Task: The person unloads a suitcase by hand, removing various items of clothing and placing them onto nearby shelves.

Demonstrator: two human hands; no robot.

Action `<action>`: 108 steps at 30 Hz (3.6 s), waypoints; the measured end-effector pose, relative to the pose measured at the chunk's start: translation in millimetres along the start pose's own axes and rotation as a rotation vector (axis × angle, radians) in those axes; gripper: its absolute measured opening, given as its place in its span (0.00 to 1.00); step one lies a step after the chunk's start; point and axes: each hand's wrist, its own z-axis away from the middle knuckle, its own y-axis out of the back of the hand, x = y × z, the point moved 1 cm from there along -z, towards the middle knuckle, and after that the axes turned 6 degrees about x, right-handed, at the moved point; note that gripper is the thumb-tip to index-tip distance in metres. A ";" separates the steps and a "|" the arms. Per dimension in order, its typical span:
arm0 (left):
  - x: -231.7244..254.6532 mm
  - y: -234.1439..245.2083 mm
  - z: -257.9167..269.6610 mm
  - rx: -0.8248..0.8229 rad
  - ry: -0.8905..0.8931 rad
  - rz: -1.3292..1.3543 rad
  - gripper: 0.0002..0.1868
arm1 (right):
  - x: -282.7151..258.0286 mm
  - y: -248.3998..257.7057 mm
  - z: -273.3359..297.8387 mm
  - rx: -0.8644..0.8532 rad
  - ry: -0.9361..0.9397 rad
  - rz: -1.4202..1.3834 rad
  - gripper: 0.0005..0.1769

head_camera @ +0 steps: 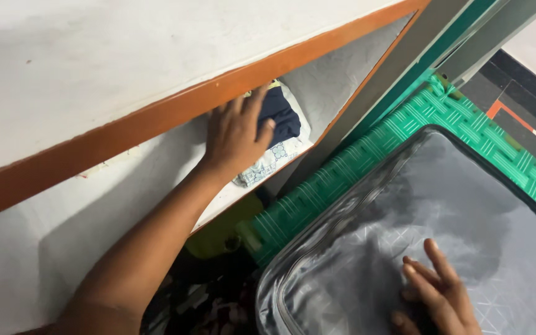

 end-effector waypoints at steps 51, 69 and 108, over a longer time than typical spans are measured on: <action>395.7 -8.0 104.2 -0.315 -1.354 0.683 0.28 | 31.2 232.5 93.9 0.384 -0.255 0.175 0.37; 432.8 -39.2 167.9 -0.642 -1.278 0.785 0.37 | 191.3 311.8 196.1 -0.226 -1.025 0.881 0.82; 421.9 -35.0 168.0 -0.770 -1.158 0.803 0.28 | 143.7 295.6 220.9 -0.339 -0.950 0.703 0.31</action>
